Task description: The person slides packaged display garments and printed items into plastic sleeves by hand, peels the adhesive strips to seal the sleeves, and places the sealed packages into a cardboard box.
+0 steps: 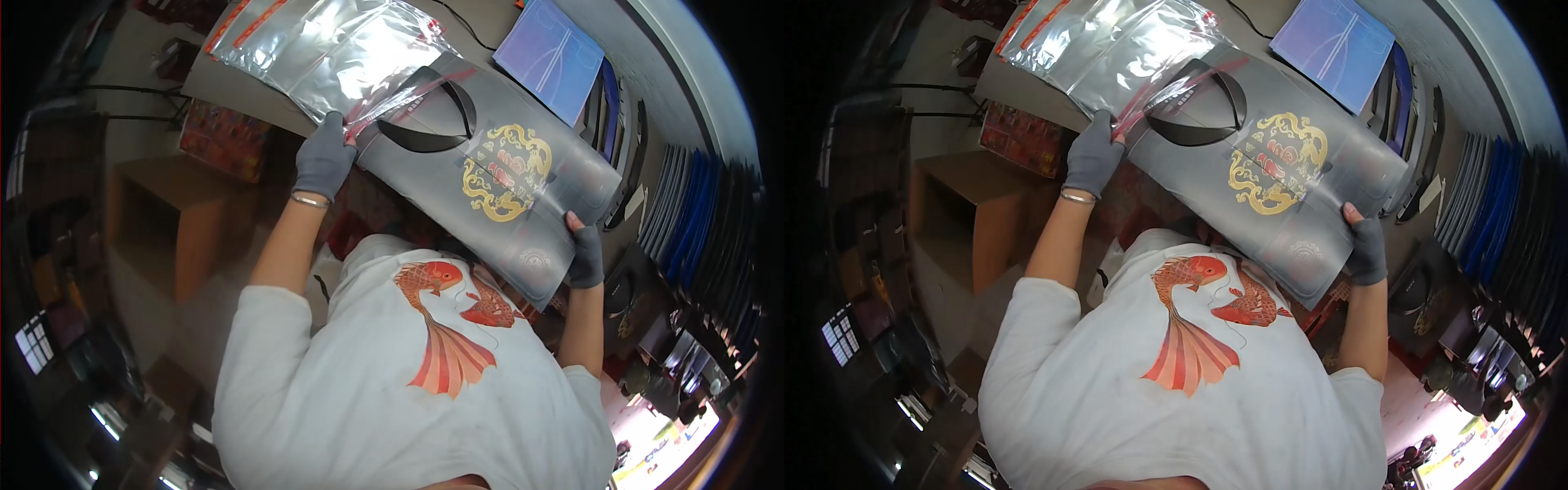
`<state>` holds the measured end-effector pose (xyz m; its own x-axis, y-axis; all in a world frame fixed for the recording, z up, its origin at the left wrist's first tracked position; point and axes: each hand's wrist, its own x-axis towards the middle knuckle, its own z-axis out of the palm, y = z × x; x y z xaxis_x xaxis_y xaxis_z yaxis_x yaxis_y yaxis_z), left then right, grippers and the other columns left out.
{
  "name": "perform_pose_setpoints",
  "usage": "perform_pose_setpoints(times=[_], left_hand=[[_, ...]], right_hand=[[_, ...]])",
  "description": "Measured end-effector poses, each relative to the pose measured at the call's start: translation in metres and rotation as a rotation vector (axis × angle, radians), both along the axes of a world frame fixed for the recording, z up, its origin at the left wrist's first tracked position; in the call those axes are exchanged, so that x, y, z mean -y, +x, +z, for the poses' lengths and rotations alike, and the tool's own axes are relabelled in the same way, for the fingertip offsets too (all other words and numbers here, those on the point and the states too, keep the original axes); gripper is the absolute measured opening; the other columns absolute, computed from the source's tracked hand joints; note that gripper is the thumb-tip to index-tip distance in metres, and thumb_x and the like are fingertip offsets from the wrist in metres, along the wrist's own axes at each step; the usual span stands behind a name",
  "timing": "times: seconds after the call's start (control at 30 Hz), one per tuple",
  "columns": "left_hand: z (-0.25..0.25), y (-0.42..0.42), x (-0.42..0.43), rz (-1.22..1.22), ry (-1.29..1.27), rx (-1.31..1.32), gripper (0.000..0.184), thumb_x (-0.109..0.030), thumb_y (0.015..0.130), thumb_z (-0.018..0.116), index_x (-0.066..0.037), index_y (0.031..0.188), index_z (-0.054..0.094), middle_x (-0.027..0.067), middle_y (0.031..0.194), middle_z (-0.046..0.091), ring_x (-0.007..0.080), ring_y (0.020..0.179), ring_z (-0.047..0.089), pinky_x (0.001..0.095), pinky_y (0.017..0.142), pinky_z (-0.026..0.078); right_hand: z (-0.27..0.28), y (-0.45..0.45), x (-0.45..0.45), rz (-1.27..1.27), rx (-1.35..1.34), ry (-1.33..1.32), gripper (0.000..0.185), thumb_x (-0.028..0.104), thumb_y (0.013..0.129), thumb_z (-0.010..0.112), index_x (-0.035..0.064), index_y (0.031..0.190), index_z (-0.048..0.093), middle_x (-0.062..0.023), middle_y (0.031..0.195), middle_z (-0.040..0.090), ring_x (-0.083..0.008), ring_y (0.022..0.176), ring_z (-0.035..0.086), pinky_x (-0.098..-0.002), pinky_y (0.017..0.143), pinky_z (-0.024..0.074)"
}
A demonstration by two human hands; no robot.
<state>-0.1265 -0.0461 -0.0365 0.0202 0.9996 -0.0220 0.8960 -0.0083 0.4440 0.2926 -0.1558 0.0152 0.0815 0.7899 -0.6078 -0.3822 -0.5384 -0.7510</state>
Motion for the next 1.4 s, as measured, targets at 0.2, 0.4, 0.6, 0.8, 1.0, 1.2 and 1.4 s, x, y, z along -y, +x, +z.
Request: perform_pose_setpoints(times=[0.2,0.4,0.6,0.8,1.0,1.2,1.4], left_hand=[[-0.005,-0.018,0.019,-0.080,0.224,0.093,0.014,-0.017,0.083,0.059,-0.008,0.094,0.061,0.0120,0.088,0.061,0.0322,0.079,0.060,0.0405,0.066,0.048],[0.011,-0.004,0.023,-0.082,0.234,0.135,0.011,-0.019,0.082,0.061,-0.010,0.088,0.063,0.0092,0.083,0.061,0.0297,0.075,0.060,0.0388,0.063,0.048],[-0.007,0.012,0.027,-0.193,0.251,0.001,0.011,-0.020,0.078,0.066,-0.011,0.084,0.064,0.0072,0.078,0.063,0.0274,0.068,0.062,0.0345,0.057,0.048],[-0.004,0.019,0.012,-0.431,0.176,-0.215,0.022,-0.034,0.079,0.064,-0.013,0.076,0.059,0.0063,0.070,0.061,0.0258,0.062,0.061,0.0356,0.052,0.046],[0.030,0.066,-0.036,-0.432,0.160,-0.308,0.031,-0.043,0.081,0.062,-0.013,0.077,0.057,0.0066,0.064,0.058,0.0254,0.061,0.061,0.0365,0.051,0.047],[-0.014,0.107,-0.074,-0.290,0.181,-0.352,0.038,-0.037,0.084,0.059,-0.007,0.104,0.048,0.0116,0.089,0.059,0.0300,0.072,0.064,0.0404,0.060,0.051],[-0.013,0.102,-0.074,-0.369,0.051,-0.306,0.026,-0.023,0.087,0.052,-0.007,0.108,0.049,0.0128,0.091,0.057,0.0307,0.075,0.064,0.0423,0.063,0.052]], right_hand=[[-0.013,-0.014,0.011,-0.015,-0.043,0.059,0.043,0.015,0.088,0.052,0.0001,0.128,0.044,-0.0143,0.116,0.058,-0.0242,0.100,0.061,-0.0358,0.085,0.0519],[-0.052,-0.006,0.024,-0.039,-0.006,0.019,0.037,0.013,0.089,0.054,0.0016,0.124,0.048,-0.0107,0.111,0.060,-0.0212,0.097,0.062,-0.0341,0.084,0.0514],[-0.057,-0.018,0.017,-0.132,0.061,0.119,0.030,0.011,0.089,0.057,0.0019,0.117,0.054,-0.0056,0.106,0.061,-0.0149,0.090,0.061,-0.0298,0.078,0.0503],[-0.075,-0.008,-0.004,-0.074,0.099,0.066,0.040,0.010,0.086,0.060,0.0000,0.123,0.050,-0.0062,0.114,0.059,-0.0167,0.101,0.056,-0.0307,0.086,0.0458],[-0.086,-0.006,-0.010,-0.061,0.097,0.140,0.040,0.010,0.086,0.061,-0.0007,0.123,0.050,-0.0076,0.115,0.058,-0.0177,0.099,0.057,-0.0307,0.084,0.0470],[-0.061,-0.023,-0.015,-0.108,0.023,0.158,0.039,0.009,0.084,0.063,-0.0013,0.120,0.052,-0.0084,0.111,0.061,-0.0186,0.096,0.060,-0.0291,0.079,0.0495],[-0.072,-0.017,-0.014,-0.113,0.079,0.169,0.038,0.007,0.083,0.063,-0.0001,0.119,0.054,-0.0082,0.110,0.062,-0.0186,0.096,0.060,-0.0310,0.082,0.0487]])
